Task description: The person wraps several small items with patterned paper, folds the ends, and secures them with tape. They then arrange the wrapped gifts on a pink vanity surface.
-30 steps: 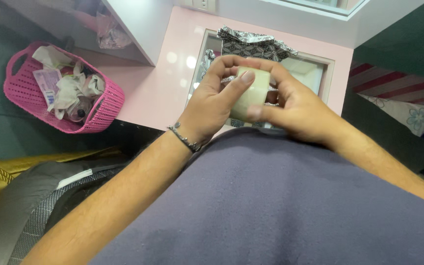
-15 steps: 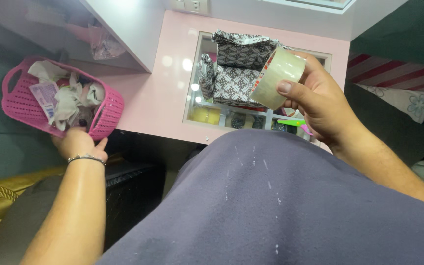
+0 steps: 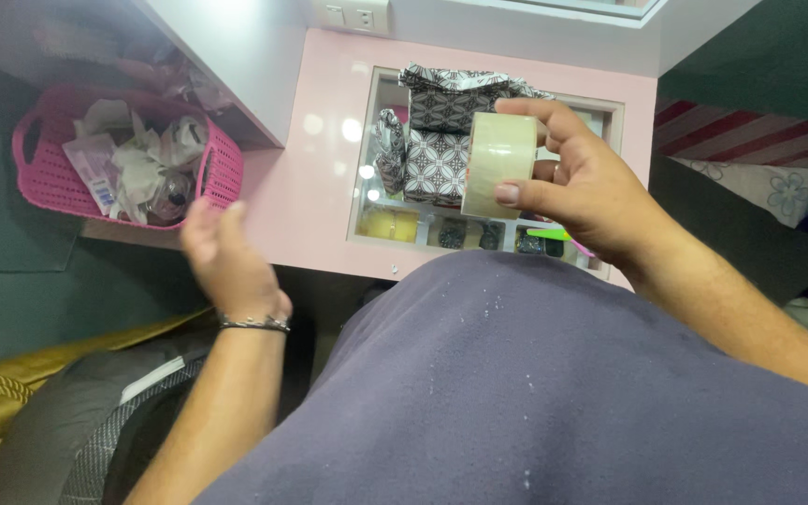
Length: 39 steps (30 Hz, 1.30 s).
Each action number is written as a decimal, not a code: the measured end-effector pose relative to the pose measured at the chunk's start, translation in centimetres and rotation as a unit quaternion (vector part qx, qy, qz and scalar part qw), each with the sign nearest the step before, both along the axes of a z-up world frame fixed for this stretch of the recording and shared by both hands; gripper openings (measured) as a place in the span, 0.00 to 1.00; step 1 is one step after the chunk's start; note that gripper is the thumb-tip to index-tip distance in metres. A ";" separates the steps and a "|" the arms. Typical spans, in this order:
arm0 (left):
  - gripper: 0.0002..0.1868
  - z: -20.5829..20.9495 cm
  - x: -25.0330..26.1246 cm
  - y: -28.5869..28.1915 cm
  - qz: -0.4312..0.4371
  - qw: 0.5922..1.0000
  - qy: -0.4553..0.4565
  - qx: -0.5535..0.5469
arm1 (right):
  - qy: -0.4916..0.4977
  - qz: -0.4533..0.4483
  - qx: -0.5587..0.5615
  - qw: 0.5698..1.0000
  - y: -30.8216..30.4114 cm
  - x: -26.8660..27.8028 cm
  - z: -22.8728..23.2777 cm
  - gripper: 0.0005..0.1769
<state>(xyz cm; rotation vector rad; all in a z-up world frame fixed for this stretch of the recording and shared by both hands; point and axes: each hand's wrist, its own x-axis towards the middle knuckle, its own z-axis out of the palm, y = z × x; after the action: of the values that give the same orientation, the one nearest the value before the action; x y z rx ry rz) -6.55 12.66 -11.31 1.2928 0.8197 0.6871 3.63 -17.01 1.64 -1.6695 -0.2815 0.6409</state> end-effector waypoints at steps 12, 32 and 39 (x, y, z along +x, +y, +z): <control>0.43 5.1 2.1 0.4 -0.346 0.938 -0.011 -0.021 | -0.060 0.085 -0.035 0.994 1.5 0.4 -1.4 0.38; 0.42 -1.3 4.4 18.9 -0.220 0.715 0.516 0.416 | 0.003 -0.092 -0.098 0.991 -7.9 -0.7 -6.4 0.20; 0.34 -2.8 3.3 16.3 -0.130 0.789 0.214 0.562 | -0.165 0.004 -0.461 0.872 -12.9 -0.5 -16.2 0.40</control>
<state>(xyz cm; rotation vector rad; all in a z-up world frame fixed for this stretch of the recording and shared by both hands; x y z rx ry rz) -3.24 28.92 -14.08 2.6750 0.5243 0.6696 3.09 -29.91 -14.60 -2.7154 -0.2335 0.5132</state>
